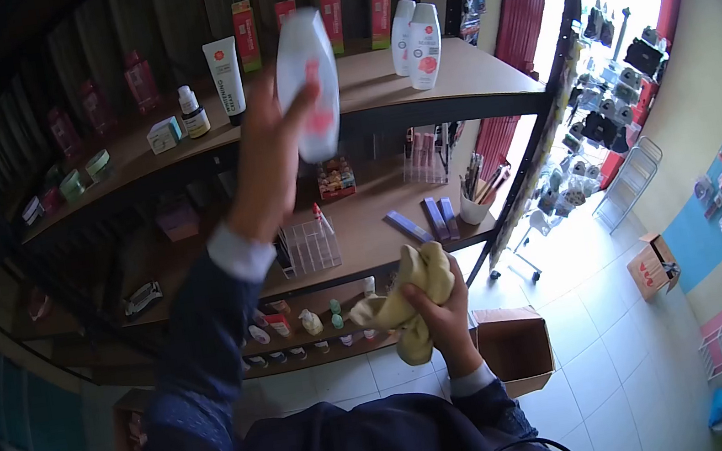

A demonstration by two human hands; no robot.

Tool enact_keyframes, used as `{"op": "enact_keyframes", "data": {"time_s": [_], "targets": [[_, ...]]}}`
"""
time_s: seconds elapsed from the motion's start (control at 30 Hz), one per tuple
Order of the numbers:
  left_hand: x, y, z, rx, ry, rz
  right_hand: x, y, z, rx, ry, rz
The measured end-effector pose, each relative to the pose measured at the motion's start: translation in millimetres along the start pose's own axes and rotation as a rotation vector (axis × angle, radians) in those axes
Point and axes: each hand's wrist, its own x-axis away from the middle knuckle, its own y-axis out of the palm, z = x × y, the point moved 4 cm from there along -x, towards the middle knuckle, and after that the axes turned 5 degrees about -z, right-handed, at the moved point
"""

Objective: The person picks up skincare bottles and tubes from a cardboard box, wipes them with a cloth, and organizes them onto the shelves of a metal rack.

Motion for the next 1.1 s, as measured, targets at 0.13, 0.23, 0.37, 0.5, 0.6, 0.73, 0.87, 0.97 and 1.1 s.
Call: {"op": "enact_keyframes", "data": {"time_s": [0.13, 0.23, 0.37, 0.5, 0.6, 0.73, 0.87, 0.97, 1.1], "targets": [[-105, -6, -11, -0.298, 0.018, -0.042, 1, -23, 9, -0.004, 0.033, 0.062], [-178, -24, -76, -0.421, 0.027, -0.127, -9, -50, 16, -0.030, 0.052, 0.133], [-212, -21, -121, -0.907, -0.130, -0.119, -29, -80, 15, -0.026, 0.047, 0.168], [-225, -9, -159, -0.789, -0.164, -0.134, -48, -107, 19, -0.046, 0.073, 0.213], [-240, -7, -197, -0.736, -0.140, -0.229, -62, -126, 29, -0.060, 0.060, 0.211], [-245, 6, -215, -0.620, -0.056, -0.279, -79, -138, 39, -0.068, 0.049, 0.214], [-233, 14, -211, -0.765, -0.164, -0.382, -91, -143, 54, -0.077, 0.086, 0.176], [-220, 13, -202, -0.874, -0.287, -0.445, -95, -142, 66, -0.084, 0.132, 0.139], [-216, 20, -186, -0.793, -0.461, -0.508, -98, -139, 71, -0.093, 0.168, 0.123]]}}
